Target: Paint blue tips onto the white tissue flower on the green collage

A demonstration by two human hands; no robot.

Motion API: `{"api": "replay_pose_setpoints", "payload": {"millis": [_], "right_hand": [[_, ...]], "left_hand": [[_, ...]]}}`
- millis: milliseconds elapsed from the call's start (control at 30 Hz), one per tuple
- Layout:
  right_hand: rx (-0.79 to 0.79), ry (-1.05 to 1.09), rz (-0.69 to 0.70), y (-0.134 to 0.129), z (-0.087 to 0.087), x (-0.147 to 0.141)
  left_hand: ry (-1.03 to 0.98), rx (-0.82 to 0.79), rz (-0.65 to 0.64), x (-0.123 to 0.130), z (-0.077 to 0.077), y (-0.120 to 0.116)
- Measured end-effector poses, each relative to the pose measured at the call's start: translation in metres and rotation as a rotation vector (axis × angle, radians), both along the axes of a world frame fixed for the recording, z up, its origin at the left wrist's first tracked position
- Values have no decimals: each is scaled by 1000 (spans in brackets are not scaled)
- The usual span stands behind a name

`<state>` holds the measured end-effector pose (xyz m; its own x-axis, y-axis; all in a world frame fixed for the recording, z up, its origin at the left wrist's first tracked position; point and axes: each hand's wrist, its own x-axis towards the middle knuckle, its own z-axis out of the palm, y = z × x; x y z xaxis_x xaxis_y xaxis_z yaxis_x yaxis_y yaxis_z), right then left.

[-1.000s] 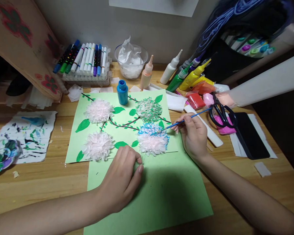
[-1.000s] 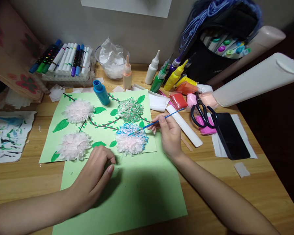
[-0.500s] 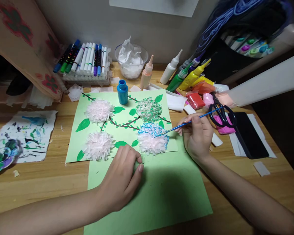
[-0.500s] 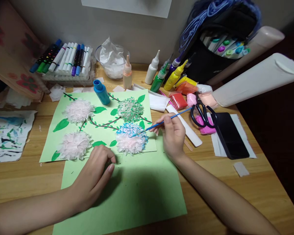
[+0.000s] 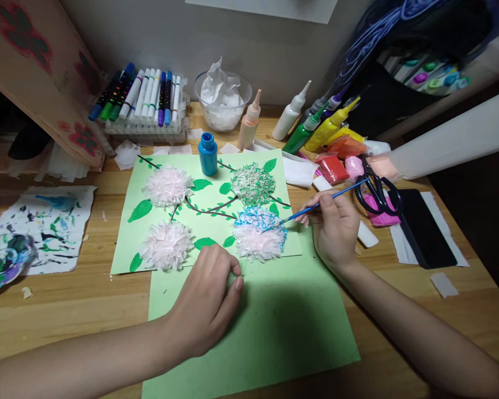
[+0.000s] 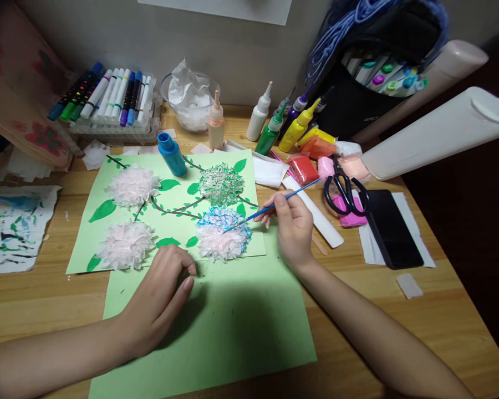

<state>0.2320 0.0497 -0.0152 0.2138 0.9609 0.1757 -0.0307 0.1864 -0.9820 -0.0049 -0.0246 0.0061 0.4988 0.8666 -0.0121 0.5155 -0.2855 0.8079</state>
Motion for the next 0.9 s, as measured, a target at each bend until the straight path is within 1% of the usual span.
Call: {"api": "replay_pose_setpoints", "payload": {"millis": [67, 100, 233, 267, 400, 467, 600, 633, 700, 767, 900], "right_hand": [[19, 20, -48, 1, 0, 1], [27, 31, -47, 1, 0, 1], [-10, 21, 61, -1, 1, -1], [-23, 6, 66, -1, 1, 0], [-5, -18, -51, 3, 0, 3], [20, -3, -63, 3, 0, 4], [-4, -2, 72, -2, 0, 2], [-17, -10, 83, -2, 1, 1], [-28, -22, 47, -1, 0, 2], [-1, -12, -30, 3, -1, 5], [64, 80, -147, 13, -2, 9]], "left_hand": [[0, 0, -2, 0, 0, 0], [-2, 1, -3, 0, 0, 0], [0, 5, -2, -1, 0, -1], [1, 5, -2, -1, 0, -1], [-4, 4, -2, -1, -1, -1], [-3, 2, -3, 0, -1, -1], [-2, 8, -3, 0, -1, -1], [-2, 9, 1, 0, -1, -1], [-2, 9, 6, 0, -1, -1], [1, 10, 11, 0, -2, -2], [20, 34, 13, 0, -3, -2]]}}
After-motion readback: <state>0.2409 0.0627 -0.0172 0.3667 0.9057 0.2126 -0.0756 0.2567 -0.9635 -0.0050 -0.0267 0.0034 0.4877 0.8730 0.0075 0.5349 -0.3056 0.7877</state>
